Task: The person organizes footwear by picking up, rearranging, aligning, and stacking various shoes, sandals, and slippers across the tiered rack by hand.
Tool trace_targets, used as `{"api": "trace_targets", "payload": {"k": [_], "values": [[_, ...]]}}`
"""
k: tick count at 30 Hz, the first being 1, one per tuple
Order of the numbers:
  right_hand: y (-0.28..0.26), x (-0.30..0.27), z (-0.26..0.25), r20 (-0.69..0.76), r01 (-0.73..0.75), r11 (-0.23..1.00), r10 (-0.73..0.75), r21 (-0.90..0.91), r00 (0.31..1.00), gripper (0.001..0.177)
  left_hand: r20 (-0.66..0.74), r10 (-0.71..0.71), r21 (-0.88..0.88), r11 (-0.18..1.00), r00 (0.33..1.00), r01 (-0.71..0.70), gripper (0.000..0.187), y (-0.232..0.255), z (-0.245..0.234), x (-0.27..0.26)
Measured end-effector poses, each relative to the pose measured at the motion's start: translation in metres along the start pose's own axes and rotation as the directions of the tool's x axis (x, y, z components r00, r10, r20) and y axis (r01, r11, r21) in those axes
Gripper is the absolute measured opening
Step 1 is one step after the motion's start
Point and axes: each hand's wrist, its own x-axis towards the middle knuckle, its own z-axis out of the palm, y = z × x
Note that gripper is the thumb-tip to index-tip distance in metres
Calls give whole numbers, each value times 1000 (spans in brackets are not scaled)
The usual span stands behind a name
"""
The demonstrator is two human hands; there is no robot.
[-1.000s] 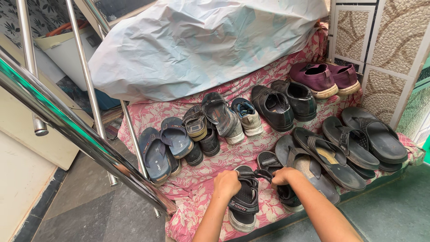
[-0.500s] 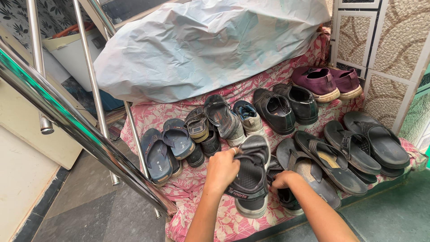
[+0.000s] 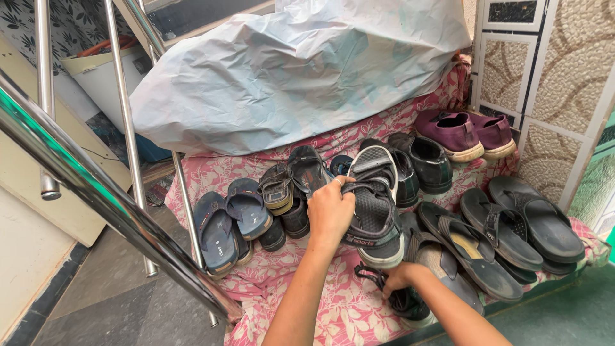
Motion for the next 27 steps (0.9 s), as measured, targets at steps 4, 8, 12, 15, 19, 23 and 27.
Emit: {"api": "trace_targets", "payload": {"k": [4, 8, 12, 15, 19, 23, 27], "values": [[11, -22, -19, -391, 192, 968, -116, 162, 913, 66, -43, -50, -2, 999, 998, 50, 38, -4, 10, 24], [-9, -96, -73, -447, 437, 152, 35, 886, 894, 70, -125, -60, 48, 997, 990, 67, 38, -9, 24, 45], [-51, -166, -108, -586, 584, -63, -139, 810, 798, 67, -149, -104, 41, 993, 983, 112, 39, -10, 38, 55], [-67, -166, -117, -617, 613, -86, -27, 785, 787, 53, -184, -61, 37, 997, 981, 69, 39, -14, 42, 63], [-54, -131, -120, -705, 692, -185, -7, 698, 709, 46, -146, 41, -77, 996, 988, -53, 41, -18, 32, 68], [-38, -94, -128, -745, 736, -227, 58, 638, 664, 28, -172, 114, -89, 987, 978, -131, 43, -40, 22, 66], [-30, -85, -149, -776, 793, -160, 165, 588, 609, 23, -257, 160, 97, 986, 953, -139, 42, -96, 24, 75]]}}
